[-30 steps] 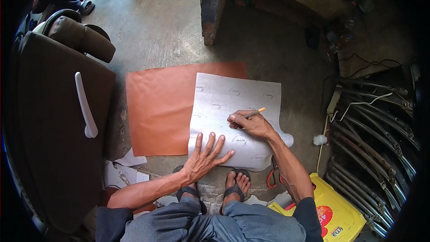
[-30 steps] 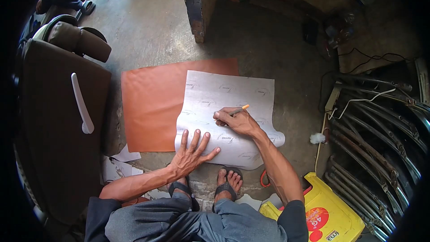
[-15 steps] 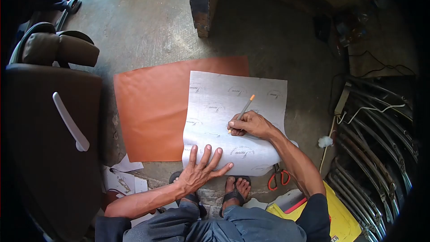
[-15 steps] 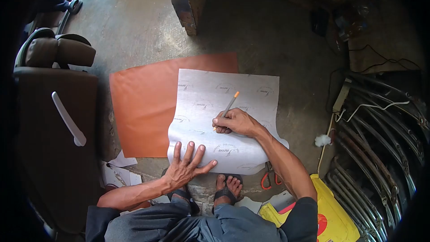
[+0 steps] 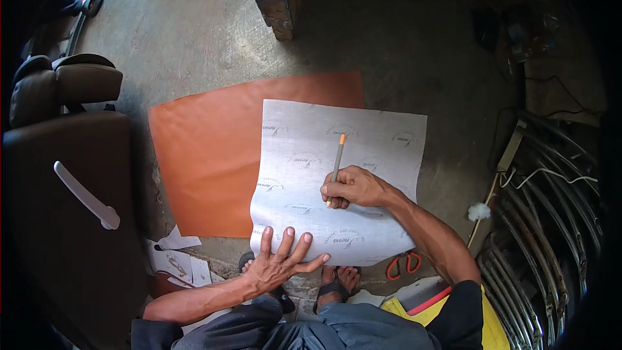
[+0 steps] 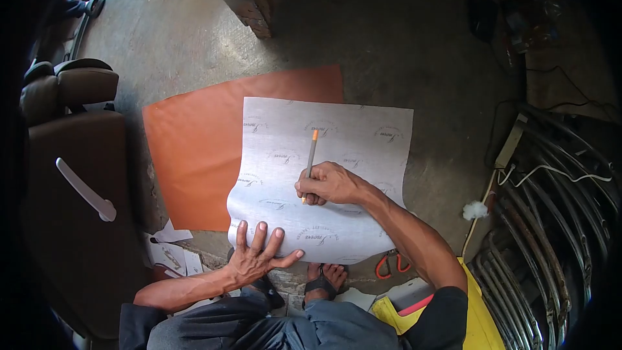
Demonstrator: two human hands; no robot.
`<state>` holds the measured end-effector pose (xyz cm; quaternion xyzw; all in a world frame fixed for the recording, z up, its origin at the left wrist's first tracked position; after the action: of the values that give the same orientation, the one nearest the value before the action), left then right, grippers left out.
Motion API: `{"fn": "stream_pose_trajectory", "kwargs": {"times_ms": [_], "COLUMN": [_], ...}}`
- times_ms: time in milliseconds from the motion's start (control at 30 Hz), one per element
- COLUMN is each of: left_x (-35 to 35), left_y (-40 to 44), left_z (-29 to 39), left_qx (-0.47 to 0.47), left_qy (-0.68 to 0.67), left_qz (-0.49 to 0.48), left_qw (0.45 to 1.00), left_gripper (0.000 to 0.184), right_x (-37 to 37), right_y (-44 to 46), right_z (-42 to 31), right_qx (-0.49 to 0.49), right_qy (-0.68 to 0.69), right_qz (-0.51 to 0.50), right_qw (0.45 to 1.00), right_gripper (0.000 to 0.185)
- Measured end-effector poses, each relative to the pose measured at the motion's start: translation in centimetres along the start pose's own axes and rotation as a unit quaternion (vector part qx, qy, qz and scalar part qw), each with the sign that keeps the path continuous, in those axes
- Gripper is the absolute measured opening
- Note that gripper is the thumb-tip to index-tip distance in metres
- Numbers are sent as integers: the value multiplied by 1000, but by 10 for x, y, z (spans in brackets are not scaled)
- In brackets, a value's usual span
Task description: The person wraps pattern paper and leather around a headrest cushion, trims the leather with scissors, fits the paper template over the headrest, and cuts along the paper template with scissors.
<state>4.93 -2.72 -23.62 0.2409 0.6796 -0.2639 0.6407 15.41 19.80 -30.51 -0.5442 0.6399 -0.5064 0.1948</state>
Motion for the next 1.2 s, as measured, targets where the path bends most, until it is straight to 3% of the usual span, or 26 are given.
{"fn": "stream_pose_trajectory", "kwargs": {"times_ms": [300,1200], "left_x": [1,5], "left_y": [-1,-2], "left_z": [0,4], "left_qx": [-3,-10], "left_qy": [2,-22], "left_qz": [7,14], "left_qw": [1000,1000], "left_gripper": [92,91], "right_x": [0,-3], "right_y": [8,16], "right_z": [-1,-2], "right_qx": [-30,4], "right_qy": [15,-31], "right_qz": [-35,-71], "right_qw": [999,997], "right_gripper": [33,36]}}
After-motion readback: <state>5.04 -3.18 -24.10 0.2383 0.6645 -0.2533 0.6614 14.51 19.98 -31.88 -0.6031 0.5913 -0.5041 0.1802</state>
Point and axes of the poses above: each hand's wrist, its own y-axis towards the middle knuckle, its own x-axis out of the palm, z = x × y, the point moved 5 cm from there along y, towards the middle knuckle, and after that the axes turned 15 degrees about x, right-handed, at the moved point
